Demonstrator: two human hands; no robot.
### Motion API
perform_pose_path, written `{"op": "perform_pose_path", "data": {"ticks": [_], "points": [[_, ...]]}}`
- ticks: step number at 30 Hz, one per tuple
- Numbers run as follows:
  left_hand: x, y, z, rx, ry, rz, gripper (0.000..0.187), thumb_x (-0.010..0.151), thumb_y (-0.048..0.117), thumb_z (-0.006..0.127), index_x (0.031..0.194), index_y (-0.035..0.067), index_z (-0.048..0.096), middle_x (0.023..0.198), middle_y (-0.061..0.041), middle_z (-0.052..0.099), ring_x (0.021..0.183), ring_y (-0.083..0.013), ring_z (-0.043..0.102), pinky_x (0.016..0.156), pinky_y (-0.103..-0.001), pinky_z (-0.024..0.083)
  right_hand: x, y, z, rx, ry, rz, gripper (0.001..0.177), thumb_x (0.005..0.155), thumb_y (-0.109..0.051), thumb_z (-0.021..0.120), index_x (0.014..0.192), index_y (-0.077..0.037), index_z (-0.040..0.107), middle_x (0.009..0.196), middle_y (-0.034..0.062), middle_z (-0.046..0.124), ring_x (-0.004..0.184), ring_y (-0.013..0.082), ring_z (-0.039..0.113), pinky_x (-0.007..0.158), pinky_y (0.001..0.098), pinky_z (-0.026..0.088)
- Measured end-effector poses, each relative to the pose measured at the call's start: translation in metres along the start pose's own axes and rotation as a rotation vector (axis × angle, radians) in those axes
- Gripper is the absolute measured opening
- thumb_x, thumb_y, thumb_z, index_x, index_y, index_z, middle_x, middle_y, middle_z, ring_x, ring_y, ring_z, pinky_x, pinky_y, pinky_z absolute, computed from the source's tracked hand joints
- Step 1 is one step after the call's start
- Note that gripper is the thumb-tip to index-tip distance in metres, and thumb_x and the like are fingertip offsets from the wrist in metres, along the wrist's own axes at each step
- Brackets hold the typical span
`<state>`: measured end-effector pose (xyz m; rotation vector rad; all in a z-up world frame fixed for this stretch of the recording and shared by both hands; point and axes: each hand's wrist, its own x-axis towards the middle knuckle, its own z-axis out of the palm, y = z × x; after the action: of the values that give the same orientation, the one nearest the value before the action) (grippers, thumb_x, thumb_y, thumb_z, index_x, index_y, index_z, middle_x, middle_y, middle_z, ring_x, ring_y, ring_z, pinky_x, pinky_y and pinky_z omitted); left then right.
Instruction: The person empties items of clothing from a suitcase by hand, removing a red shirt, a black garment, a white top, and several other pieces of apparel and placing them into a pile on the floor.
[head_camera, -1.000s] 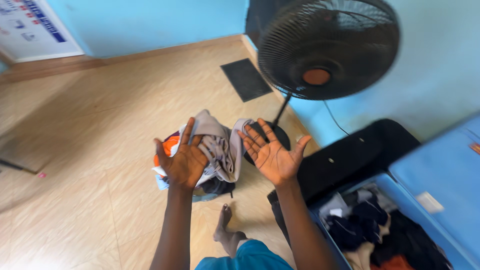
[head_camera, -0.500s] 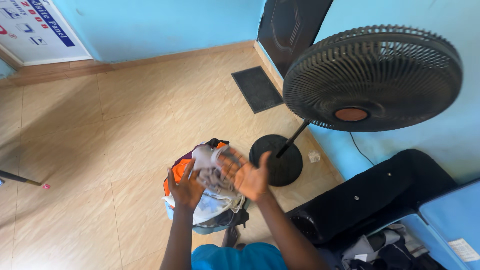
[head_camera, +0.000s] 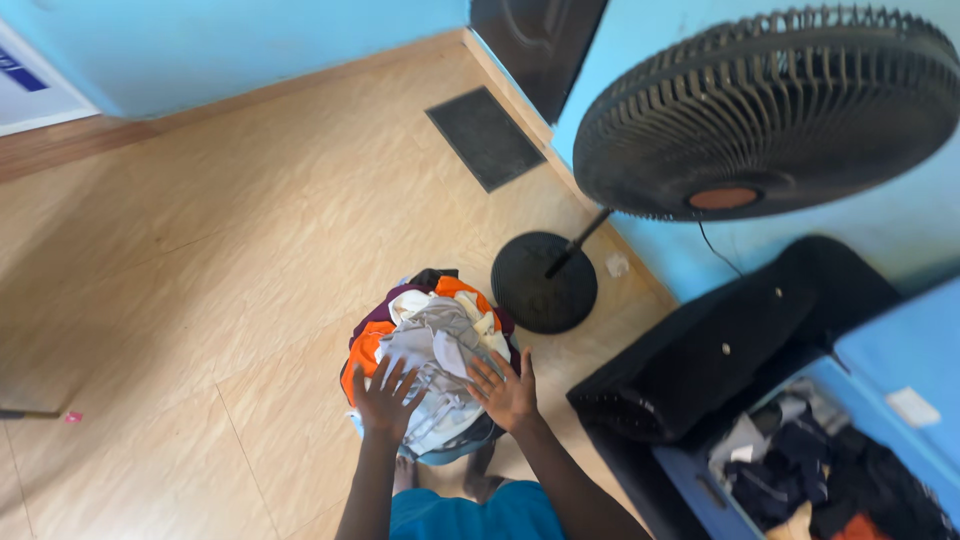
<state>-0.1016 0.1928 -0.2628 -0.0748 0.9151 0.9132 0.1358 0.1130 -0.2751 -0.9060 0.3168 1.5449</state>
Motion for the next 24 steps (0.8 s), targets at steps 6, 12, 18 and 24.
{"op": "perform_pose_path", "data": {"ticks": [6, 12, 18, 24], "points": [[-0.006, 0.021, 0.052, 0.078, -0.330, -0.062, 0.091, 0.088, 0.075, 0.043, 0.154, 0.012, 0.039, 0.153, -0.017, 0.050, 0.134, -0.0363, 0.053, 0.106, -0.057, 0.041, -0.035, 0.028, 0.072, 0.090, -0.243, -0.094, 0.102, 0.081, -0.085, 0.047, 0.156, -0.017, 0.035, 0.157, 0.0188, 0.045, 0.145, 0.0357, 0.043, 0.116, 0.0504, 0.035], [-0.022, 0.008, 0.080, 0.136, -0.433, -0.161, 0.091, 0.089, 0.076, 0.040, 0.153, 0.011, 0.040, 0.152, -0.018, 0.052, 0.130, -0.0356, 0.058, 0.101, -0.053, 0.044, -0.074, 0.024, 0.078, 0.158, -0.325, -0.270, 0.105, 0.081, -0.089, 0.040, 0.157, -0.017, 0.032, 0.160, 0.0175, 0.040, 0.147, 0.0327, 0.039, 0.115, 0.0491, 0.034], [-0.048, -0.064, 0.112, 0.269, -0.487, -0.364, 0.093, 0.087, 0.077, 0.039, 0.153, 0.012, 0.040, 0.151, -0.017, 0.051, 0.132, -0.0355, 0.054, 0.104, -0.055, 0.042, -0.142, 0.003, 0.021, 0.297, -0.252, -0.468, 0.104, 0.081, -0.087, 0.046, 0.157, -0.016, 0.034, 0.160, 0.0170, 0.040, 0.149, 0.0323, 0.037, 0.116, 0.0477, 0.034], [-0.097, -0.193, 0.153, 0.394, -0.631, -0.575, 0.093, 0.087, 0.075, 0.040, 0.154, 0.012, 0.036, 0.157, -0.019, 0.045, 0.140, -0.0373, 0.049, 0.113, -0.058, 0.036, -0.234, -0.034, -0.069, 0.422, -0.118, -0.732, 0.106, 0.079, -0.086, 0.048, 0.156, -0.015, 0.032, 0.160, 0.0202, 0.038, 0.148, 0.0345, 0.038, 0.118, 0.0496, 0.035]]}}
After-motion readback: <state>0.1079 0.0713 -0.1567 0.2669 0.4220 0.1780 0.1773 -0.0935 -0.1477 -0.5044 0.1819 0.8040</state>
